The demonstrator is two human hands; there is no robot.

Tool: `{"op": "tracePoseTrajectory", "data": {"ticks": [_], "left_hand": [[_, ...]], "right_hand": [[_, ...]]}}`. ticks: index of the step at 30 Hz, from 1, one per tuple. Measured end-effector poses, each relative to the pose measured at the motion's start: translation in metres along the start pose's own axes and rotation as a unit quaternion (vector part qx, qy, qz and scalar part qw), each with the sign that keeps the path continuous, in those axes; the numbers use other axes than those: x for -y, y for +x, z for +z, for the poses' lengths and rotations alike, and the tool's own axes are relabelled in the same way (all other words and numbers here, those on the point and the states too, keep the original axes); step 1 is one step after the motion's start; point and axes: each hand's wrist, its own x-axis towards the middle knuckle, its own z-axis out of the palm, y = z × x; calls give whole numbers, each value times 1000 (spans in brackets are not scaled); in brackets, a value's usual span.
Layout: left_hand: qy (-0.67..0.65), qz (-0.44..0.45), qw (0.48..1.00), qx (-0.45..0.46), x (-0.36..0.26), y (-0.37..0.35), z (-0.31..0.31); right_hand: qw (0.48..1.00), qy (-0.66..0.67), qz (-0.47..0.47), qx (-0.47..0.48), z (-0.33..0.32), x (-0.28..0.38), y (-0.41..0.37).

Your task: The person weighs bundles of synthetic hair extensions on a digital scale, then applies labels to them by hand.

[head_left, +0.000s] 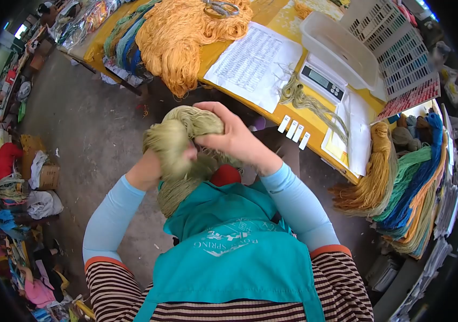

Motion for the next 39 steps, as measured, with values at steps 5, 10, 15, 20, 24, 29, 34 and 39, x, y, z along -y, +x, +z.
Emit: {"op": "tracePoseTrajectory", "data": {"ticks": [5,10,15,20,24,29,34,39], "left_hand": [[183,182,961,-96,42,18,13],[468,14,881,-66,2,15,37],[393,301,843,-211,-24,3,34],[302,265,877,-265,-58,-15,5],[398,254,860,-194,-60,-11,23],[351,268,896,-47,-62,8,69],[264,324,909,0,-109,18,93],[-125,200,967,96,-160,33,118]], "right_hand": [[916,-393,-4,-81,37,-2,-15],[978,-66,3,-199,0,-91,-3],[966,119,126,-193,-12,-124,-21],[947,-169,115,-247,-54,-170,-58],[974,-134,-21,-181,-32,-115,-79],[908,-370,-126,-152,16,-20,-82],[955,-248,-30,-159,2,-11,-117],[976,196,-91,-38,-31,36,-180]]}}
